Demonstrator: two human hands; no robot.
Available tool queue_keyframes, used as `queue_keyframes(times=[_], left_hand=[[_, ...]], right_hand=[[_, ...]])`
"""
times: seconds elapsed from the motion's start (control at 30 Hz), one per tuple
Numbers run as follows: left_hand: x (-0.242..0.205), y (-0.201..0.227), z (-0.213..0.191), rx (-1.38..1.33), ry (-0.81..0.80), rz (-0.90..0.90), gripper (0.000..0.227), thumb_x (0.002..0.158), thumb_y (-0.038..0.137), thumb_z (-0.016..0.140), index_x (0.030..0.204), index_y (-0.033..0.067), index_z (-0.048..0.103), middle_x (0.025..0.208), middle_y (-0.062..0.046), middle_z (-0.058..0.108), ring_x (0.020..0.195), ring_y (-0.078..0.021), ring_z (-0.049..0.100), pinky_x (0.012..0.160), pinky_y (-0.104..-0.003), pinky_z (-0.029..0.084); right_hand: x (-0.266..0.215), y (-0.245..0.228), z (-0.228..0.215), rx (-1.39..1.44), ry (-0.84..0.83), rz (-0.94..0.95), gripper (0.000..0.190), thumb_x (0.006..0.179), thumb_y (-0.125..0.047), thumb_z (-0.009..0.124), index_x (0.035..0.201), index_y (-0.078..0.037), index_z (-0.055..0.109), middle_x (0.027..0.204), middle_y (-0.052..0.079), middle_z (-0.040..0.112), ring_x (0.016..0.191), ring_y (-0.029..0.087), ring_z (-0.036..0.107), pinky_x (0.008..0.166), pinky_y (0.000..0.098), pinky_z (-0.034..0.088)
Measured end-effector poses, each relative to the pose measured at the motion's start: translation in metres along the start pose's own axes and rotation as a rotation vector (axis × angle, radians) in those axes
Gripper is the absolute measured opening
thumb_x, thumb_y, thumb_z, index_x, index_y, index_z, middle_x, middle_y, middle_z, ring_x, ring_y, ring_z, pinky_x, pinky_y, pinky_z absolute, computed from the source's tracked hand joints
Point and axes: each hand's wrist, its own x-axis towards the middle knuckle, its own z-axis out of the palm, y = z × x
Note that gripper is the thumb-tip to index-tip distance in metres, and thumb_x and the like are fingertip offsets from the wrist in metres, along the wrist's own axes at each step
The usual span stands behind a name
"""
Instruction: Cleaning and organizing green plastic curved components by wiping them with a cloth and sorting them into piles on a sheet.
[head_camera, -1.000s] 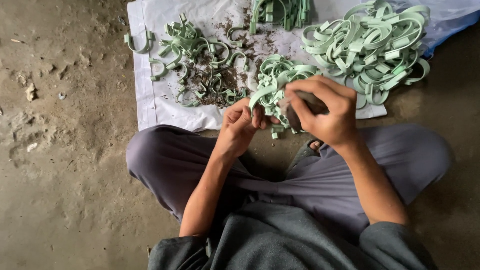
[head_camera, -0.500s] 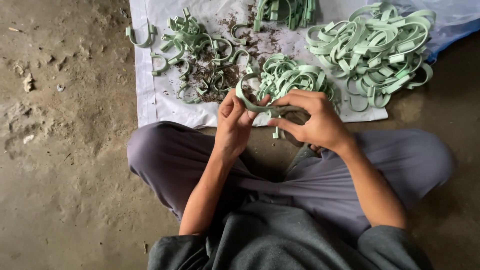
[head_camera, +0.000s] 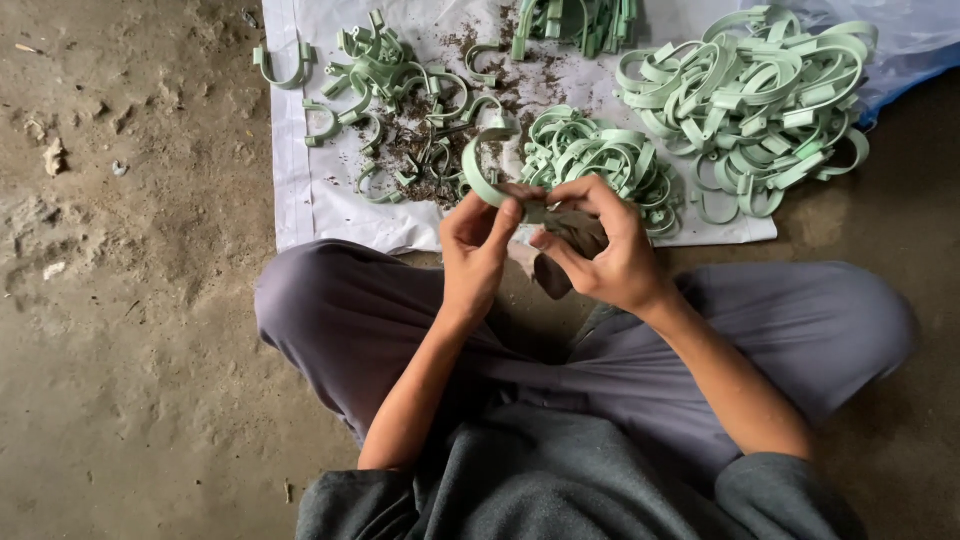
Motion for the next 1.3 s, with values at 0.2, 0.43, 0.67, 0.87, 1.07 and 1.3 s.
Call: queue_keyframes(times=[0.2, 0.43, 0.67, 0.87, 1.07, 1.3], left_hand=[[0.006, 0.014, 0.002, 0.226, 0.012, 0.147, 0.015, 0.100, 0.013, 0.069, 0.108, 0.0017, 0.074, 0.096, -0.013, 0.072, 0.091, -0.0182, 0.070, 0.087, -0.040, 0.059], [0.005, -0.005, -0.012, 0.414, -0.009, 0.359, 0.005, 0.095, 0.004, 0.071, 0.093, 0.0023, 0.075, 0.074, -0.005, 0.066, 0.065, -0.0193, 0.066, 0.066, -0.032, 0.057], [0.004, 0.006, -0.002, 0.463, -0.078, 0.428, 0.006, 0.093, 0.003, 0.072, 0.088, 0.0036, 0.068, 0.070, -0.006, 0.059, 0.059, -0.0244, 0.056, 0.061, -0.035, 0.053], [0.005, 0.014, -0.003, 0.868, -0.145, 0.726, 0.016, 0.093, 0.000, 0.071, 0.106, 0.0073, 0.075, 0.086, -0.006, 0.064, 0.066, -0.0237, 0.059, 0.064, -0.033, 0.052], [0.004, 0.024, -0.008, 1.074, -0.294, 0.866, 0.021, 0.102, 0.004, 0.059, 0.120, 0.0023, 0.070, 0.099, -0.017, 0.059, 0.073, -0.0304, 0.057, 0.066, -0.037, 0.050], [0.001, 0.037, 0.002, 0.755, -0.233, 0.500, 0.041, 0.092, 0.008, 0.077, 0.131, 0.0030, 0.065, 0.104, -0.017, 0.069, 0.076, -0.0313, 0.066, 0.073, -0.043, 0.055]], right_hand=[[0.001, 0.004, -0.007, -0.015, -0.048, -0.041, 0.011, 0.098, -0.002, 0.063, 0.106, 0.003, 0.058, 0.079, 0.014, 0.066, 0.060, 0.023, 0.068, 0.053, 0.0302, 0.054], [0.008, -0.008, -0.009, -0.196, 0.011, -0.197, 0.006, 0.091, 0.007, 0.071, 0.092, 0.001, 0.070, 0.078, 0.014, 0.071, 0.071, 0.036, 0.072, 0.063, 0.0383, 0.057], [0.009, 0.024, -0.029, -0.350, 0.074, -0.187, 0.006, 0.093, 0.004, 0.072, 0.097, 0.000, 0.073, 0.081, 0.015, 0.073, 0.079, 0.038, 0.073, 0.067, 0.0413, 0.057], [0.010, -0.015, -0.018, -0.028, 0.032, 0.005, 0.022, 0.090, -0.015, 0.078, 0.104, 0.000, 0.071, 0.089, 0.015, 0.073, 0.092, 0.022, 0.071, 0.080, 0.0401, 0.057], [0.009, -0.013, -0.016, -0.267, 0.146, -0.129, 0.024, 0.090, -0.014, 0.084, 0.104, 0.001, 0.072, 0.084, 0.013, 0.071, 0.083, 0.032, 0.073, 0.076, 0.0394, 0.058], [0.005, 0.003, -0.009, -0.106, 0.262, 0.011, 0.011, 0.101, -0.004, 0.065, 0.104, 0.006, 0.070, 0.082, 0.016, 0.071, 0.085, 0.015, 0.065, 0.071, 0.0372, 0.056]])
